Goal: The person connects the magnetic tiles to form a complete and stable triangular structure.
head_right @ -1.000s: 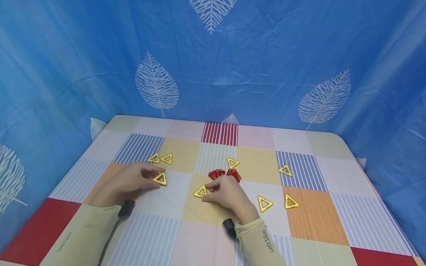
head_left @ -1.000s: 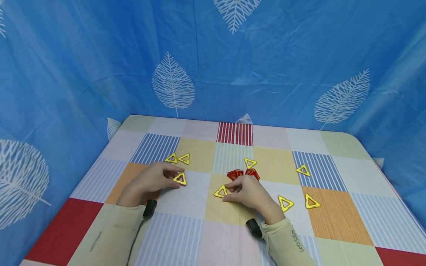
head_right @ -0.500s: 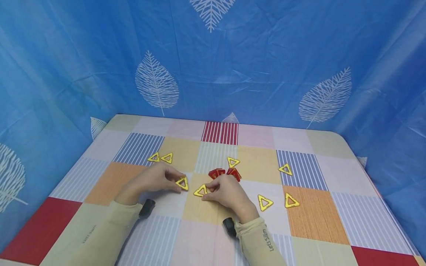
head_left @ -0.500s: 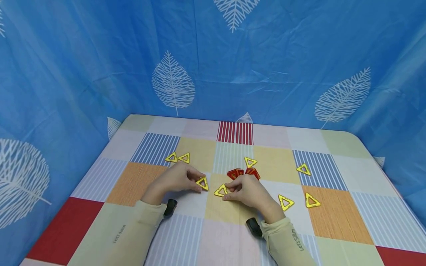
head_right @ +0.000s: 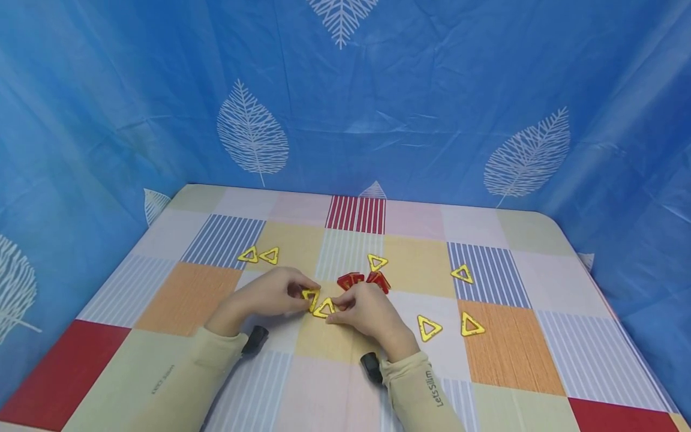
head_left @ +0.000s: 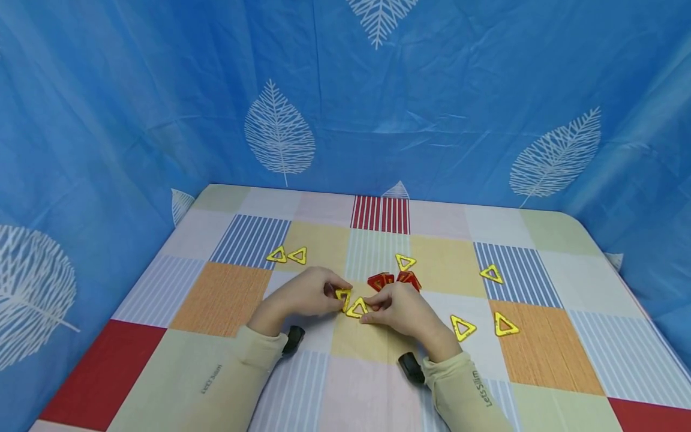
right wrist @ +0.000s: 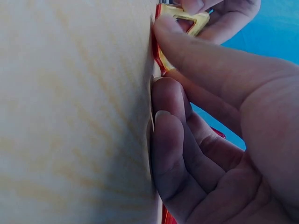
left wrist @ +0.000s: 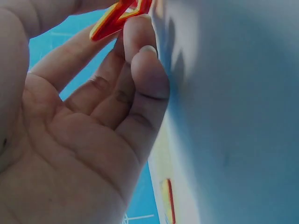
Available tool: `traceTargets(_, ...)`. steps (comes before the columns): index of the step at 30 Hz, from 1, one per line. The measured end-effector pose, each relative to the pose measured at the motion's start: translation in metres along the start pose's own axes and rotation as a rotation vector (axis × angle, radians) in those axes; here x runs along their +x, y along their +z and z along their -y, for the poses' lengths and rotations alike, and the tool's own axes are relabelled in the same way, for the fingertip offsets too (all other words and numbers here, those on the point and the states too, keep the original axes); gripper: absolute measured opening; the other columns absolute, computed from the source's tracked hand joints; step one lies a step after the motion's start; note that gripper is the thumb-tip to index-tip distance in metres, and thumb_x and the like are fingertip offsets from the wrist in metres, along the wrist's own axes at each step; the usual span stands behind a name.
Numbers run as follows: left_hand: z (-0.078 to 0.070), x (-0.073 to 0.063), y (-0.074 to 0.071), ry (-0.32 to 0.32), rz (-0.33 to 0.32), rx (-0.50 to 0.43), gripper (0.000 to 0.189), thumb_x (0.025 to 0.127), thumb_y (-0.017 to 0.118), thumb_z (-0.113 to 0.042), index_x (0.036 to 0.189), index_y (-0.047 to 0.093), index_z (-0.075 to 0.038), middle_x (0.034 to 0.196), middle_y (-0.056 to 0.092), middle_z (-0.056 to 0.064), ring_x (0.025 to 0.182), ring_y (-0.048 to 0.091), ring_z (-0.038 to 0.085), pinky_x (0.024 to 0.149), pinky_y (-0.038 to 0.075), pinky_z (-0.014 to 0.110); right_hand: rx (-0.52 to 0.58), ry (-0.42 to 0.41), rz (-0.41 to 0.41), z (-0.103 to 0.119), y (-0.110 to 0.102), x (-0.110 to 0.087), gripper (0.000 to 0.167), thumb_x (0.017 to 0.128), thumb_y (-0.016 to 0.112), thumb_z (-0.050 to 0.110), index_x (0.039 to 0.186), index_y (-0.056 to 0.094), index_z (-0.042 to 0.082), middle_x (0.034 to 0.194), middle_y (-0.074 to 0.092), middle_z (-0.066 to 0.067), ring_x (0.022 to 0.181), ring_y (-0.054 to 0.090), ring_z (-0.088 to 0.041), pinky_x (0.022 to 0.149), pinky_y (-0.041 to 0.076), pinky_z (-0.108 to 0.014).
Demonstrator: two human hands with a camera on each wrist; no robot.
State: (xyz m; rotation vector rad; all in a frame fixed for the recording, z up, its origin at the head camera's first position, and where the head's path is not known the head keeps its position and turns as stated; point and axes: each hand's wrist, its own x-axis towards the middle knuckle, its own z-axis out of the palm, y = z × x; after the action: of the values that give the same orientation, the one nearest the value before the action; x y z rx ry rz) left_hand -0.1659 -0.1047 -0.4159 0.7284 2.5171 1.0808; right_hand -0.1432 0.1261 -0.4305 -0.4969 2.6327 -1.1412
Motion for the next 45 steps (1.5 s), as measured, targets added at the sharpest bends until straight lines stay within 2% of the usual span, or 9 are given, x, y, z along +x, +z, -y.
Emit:
traceTargets(4, -0.001, 0.002, 0.004, 0.029, 0.029, 0.009, 0.034, 0.090, 0.071, -0.005, 0.124, 0.071, -0.003, 0.095, 0.068, -0.001, 0.070, 0.055, 0.011, 0.063, 0.048, 0.027, 0.002, 0.003, -0.002, 0.001, 0.000, 0.001, 0.032, 0.076, 0.090, 0.024, 0.103, 0.081, 0.010, 0.095, 0.075, 0.003, 0.073, 0.057, -0.008, 0.060, 0.045, -0.026)
traceTargets(7, -0.001, 0.003, 0.006, 0.031, 0.038, 0.013, 0.036, 0.091, 0.071, -0.006, 0.127, 0.070, -0.004, 0.090, 0.066, -0.004, 0.070, 0.055, 0.011, 0.064, 0.047, 0.028, 0.004, 0.003, 0.001, 0.001, 0.000, 0.001, 0.032, 0.076, 0.090, 0.024, 0.103, 0.081, 0.009, 0.096, 0.075, 0.002, 0.075, 0.058, -0.008, 0.061, 0.046, -0.026)
traceTargets(13, 0.002, 0.003, 0.008, 0.018, 0.014, -0.046, 0.033, 0.088, 0.079, -0.010, 0.120, 0.071, -0.006, 0.086, 0.065, -0.006, 0.077, 0.062, 0.009, 0.071, 0.052, 0.027, -0.008, -0.012, 0.001, 0.003, -0.001, 0.000, 0.031, 0.076, 0.090, 0.024, 0.102, 0.081, 0.009, 0.096, 0.075, 0.001, 0.075, 0.058, -0.007, 0.061, 0.046, -0.026)
traceTargets(17, 0.002, 0.004, 0.009, 0.046, 0.025, -0.078, 0.032, 0.087, 0.080, -0.011, 0.117, 0.072, -0.005, 0.085, 0.065, -0.006, 0.078, 0.063, 0.009, 0.073, 0.053, 0.027, -0.019, -0.006, -0.002, 0.003, -0.002, -0.001, 0.030, 0.077, 0.090, 0.024, 0.102, 0.081, 0.009, 0.097, 0.076, 0.000, 0.077, 0.059, -0.007, 0.062, 0.047, -0.026)
traceTargets(22, -0.001, 0.005, 0.012, 0.073, 0.034, -0.032, 0.035, 0.089, 0.078, -0.013, 0.123, 0.071, -0.006, 0.081, 0.063, -0.007, 0.073, 0.059, 0.008, 0.068, 0.050, 0.026, -0.020, -0.004, -0.004, 0.003, -0.002, -0.001, 0.030, 0.077, 0.090, 0.023, 0.101, 0.081, 0.009, 0.097, 0.076, 0.000, 0.079, 0.061, -0.006, 0.065, 0.049, -0.027)
traceTargets(25, -0.002, 0.005, 0.013, 0.068, 0.038, -0.022, 0.033, 0.089, 0.079, -0.013, 0.120, 0.072, -0.007, 0.078, 0.062, -0.006, 0.070, 0.057, 0.010, 0.065, 0.048, 0.027, -0.023, -0.001, -0.006, 0.002, -0.002, -0.001, 0.030, 0.077, 0.090, 0.023, 0.101, 0.082, 0.009, 0.096, 0.076, 0.000, 0.079, 0.062, -0.006, 0.066, 0.050, -0.027)
traceTargets(33, -0.002, 0.005, 0.015, 0.041, 0.066, -0.038, 0.043, 0.082, 0.084, -0.005, 0.123, 0.070, -0.008, 0.080, 0.061, 0.000, 0.066, 0.053, 0.011, 0.060, 0.046, 0.026, -0.012, -0.013, 0.001, 0.004, -0.002, -0.001, 0.031, 0.077, 0.089, 0.022, 0.103, 0.081, 0.008, 0.097, 0.076, 0.000, 0.078, 0.062, -0.006, 0.066, 0.050, -0.027)
traceTargets(40, -0.001, 0.005, 0.015, 0.050, 0.078, -0.014, 0.047, 0.084, 0.082, -0.006, 0.130, 0.069, -0.008, 0.078, 0.058, -0.002, 0.063, 0.049, 0.010, 0.058, 0.044, 0.026, 0.015, -0.022, 0.060, 0.001, -0.008, -0.002, 0.037, 0.078, 0.089, 0.027, 0.108, 0.079, 0.007, 0.083, 0.070, 0.009, 0.071, 0.060, -0.009, 0.065, 0.051, -0.027)
traceTargets(45, -0.002, 0.005, 0.015, 0.043, 0.078, -0.018, 0.044, 0.084, 0.082, -0.008, 0.127, 0.070, -0.008, 0.080, 0.059, -0.002, 0.065, 0.051, 0.010, 0.061, 0.045, 0.027, 0.092, -0.052, 0.151, -0.005, -0.026, -0.007, 0.038, 0.078, 0.089, 0.022, 0.110, 0.078, 0.005, 0.084, 0.070, 0.005, 0.076, 0.065, -0.013, 0.069, 0.054, -0.029)
